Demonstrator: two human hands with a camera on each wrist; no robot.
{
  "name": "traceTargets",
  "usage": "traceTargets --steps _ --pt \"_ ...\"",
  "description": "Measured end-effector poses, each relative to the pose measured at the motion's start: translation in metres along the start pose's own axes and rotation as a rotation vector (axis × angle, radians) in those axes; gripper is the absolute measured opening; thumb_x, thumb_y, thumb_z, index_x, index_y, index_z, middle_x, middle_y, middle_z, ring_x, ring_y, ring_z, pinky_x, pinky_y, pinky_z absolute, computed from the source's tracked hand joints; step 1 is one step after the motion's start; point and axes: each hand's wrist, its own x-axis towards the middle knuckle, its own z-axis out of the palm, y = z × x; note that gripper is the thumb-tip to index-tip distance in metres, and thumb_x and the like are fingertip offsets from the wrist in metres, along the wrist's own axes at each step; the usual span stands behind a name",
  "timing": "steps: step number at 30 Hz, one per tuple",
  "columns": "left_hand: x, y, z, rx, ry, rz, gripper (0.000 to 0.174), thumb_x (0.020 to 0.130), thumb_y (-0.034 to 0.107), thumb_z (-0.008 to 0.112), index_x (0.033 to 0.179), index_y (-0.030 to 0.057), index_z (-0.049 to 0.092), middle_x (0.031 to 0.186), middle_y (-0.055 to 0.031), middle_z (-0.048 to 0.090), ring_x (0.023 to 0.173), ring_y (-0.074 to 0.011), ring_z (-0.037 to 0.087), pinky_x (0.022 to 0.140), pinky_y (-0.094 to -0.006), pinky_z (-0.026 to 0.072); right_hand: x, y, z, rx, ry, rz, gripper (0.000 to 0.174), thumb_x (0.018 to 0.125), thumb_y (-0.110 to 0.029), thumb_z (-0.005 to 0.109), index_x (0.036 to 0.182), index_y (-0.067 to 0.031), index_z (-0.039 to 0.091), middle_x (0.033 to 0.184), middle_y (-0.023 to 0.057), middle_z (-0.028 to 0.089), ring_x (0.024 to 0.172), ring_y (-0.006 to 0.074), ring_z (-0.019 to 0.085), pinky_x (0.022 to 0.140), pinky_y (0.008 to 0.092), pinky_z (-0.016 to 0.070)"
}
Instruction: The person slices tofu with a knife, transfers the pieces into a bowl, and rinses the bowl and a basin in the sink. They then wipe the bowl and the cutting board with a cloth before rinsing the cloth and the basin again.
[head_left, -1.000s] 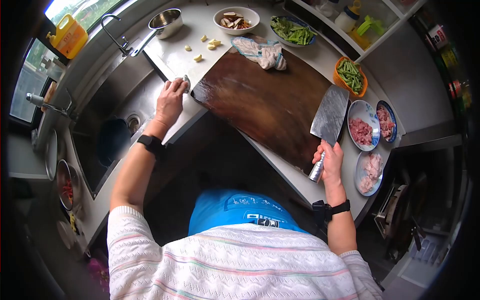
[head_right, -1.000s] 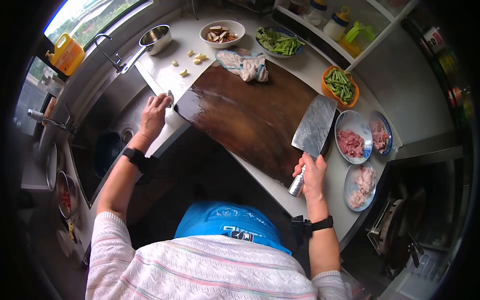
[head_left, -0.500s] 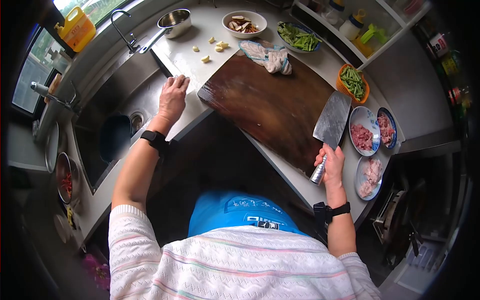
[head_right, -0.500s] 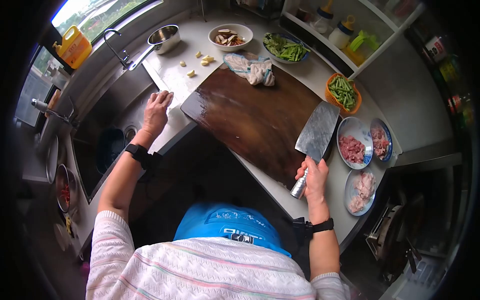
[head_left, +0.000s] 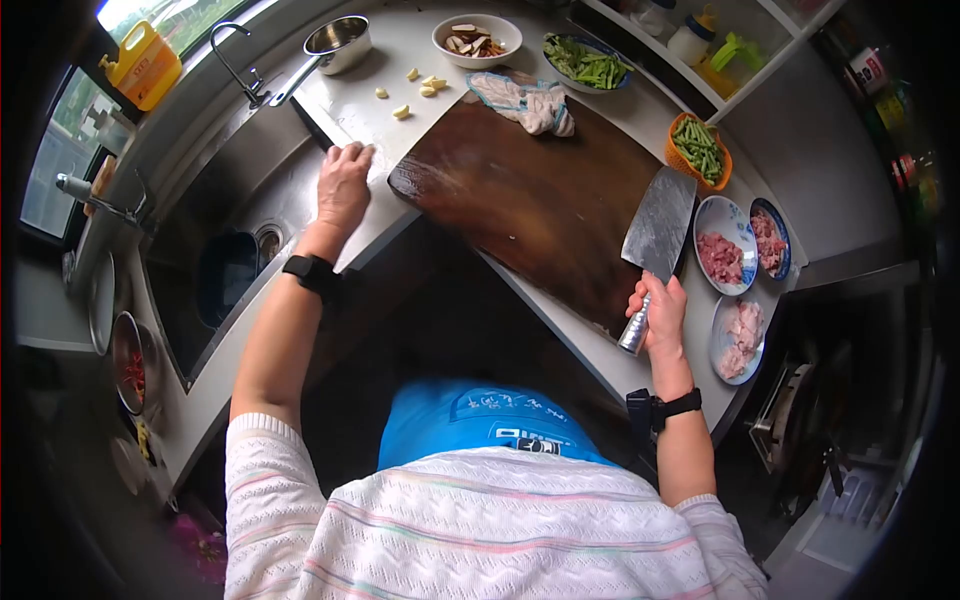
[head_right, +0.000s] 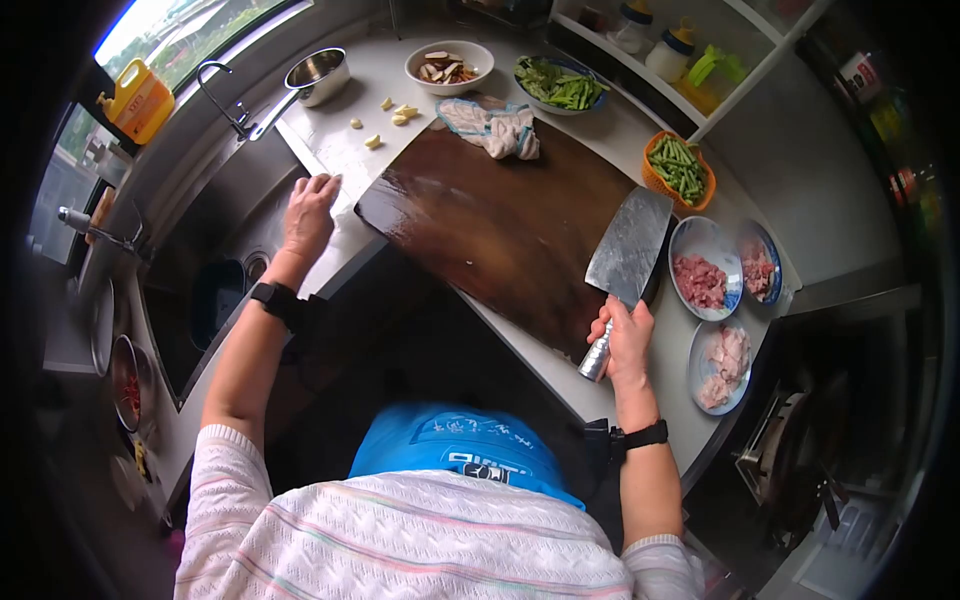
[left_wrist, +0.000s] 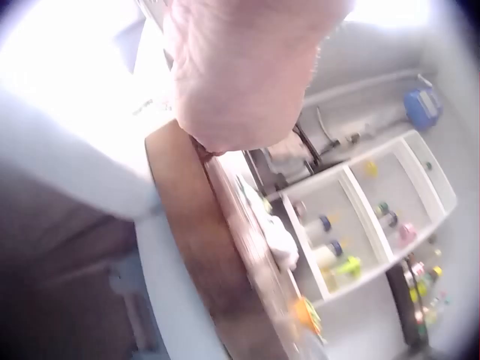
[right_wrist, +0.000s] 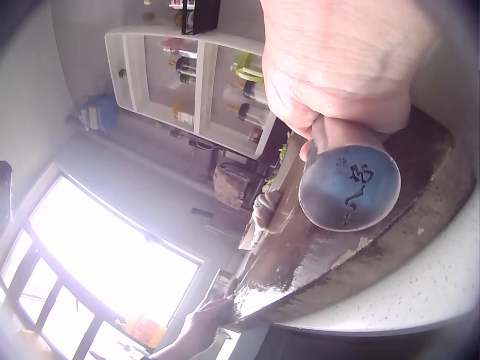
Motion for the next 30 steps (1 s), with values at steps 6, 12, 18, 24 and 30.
traceTargets --steps 6,12,18,24,30 --pt "-0.028 0.17 -0.032 -0.434 -0.022 0.417 0.048 0.069 0.001 0.056 0.116 0.0048 0.055 0.119 -0.0113 0.051 0.101 -0.0294 0.05 0.087 -0.0373 0.0433 0.0 0.0 -0.001 -0.006 -0.002 0.009 0.012 0.085 -0.009 0.055 0.081 -0.0036 0.046 0.063 0.0042 0.05 0.045 0.0122 0.05 0.038 0.0285 0.0445" --pt "-0.051 0.167 -0.018 -0.288 -0.166 0.572 0.037 0.075 0.017 0.054 0.11 0.0077 0.063 0.123 -0.0041 0.049 0.103 -0.0216 0.046 0.081 -0.0339 0.0388 0.001 0.001 -0.002 0.001 0.01 0.023 0.011 0.085 -0.009 0.055 0.083 -0.0037 0.046 0.063 0.0042 0.049 0.046 0.0124 0.05 0.038 0.0288 0.0443" --pt "-0.02 -0.027 -0.001 0.192 -0.213 0.04 0.016 0.075 0.003 0.052 0.087 -0.0002 0.062 0.098 -0.0114 0.057 0.096 -0.0285 0.052 0.083 -0.0355 0.0448 0.001 0.0 -0.001 0.011 -0.002 0.007 0.011 0.084 -0.009 0.056 0.084 -0.0038 0.046 0.063 0.0044 0.05 0.045 0.0123 0.05 0.038 0.0286 0.0448" --pt "-0.059 -0.08 -0.026 0.026 -0.125 -0.379 0.036 0.072 -0.003 0.05 0.103 0.0069 0.065 0.112 -0.01 0.06 0.101 -0.03 0.056 0.091 -0.0349 0.0441 0.005 0.005 -0.004 0.054 -0.003 0.027 0.011 0.086 -0.009 0.056 0.085 -0.0032 0.047 0.063 0.0047 0.049 0.045 0.0142 0.05 0.037 0.0292 0.0439" --pt "-0.101 -0.15 -0.022 -0.174 0.123 -0.605 0.05 0.077 0.008 0.051 0.127 0.0092 0.052 0.125 -0.0117 0.051 0.088 -0.0165 0.057 0.085 -0.027 0.0456 0.012 0.006 -0.015 0.092 -0.023 0.092 0.014 0.087 -0.012 0.059 0.083 -0.0069 0.046 0.063 0.0027 0.048 0.046 0.0131 0.048 0.038 0.0281 0.0403"
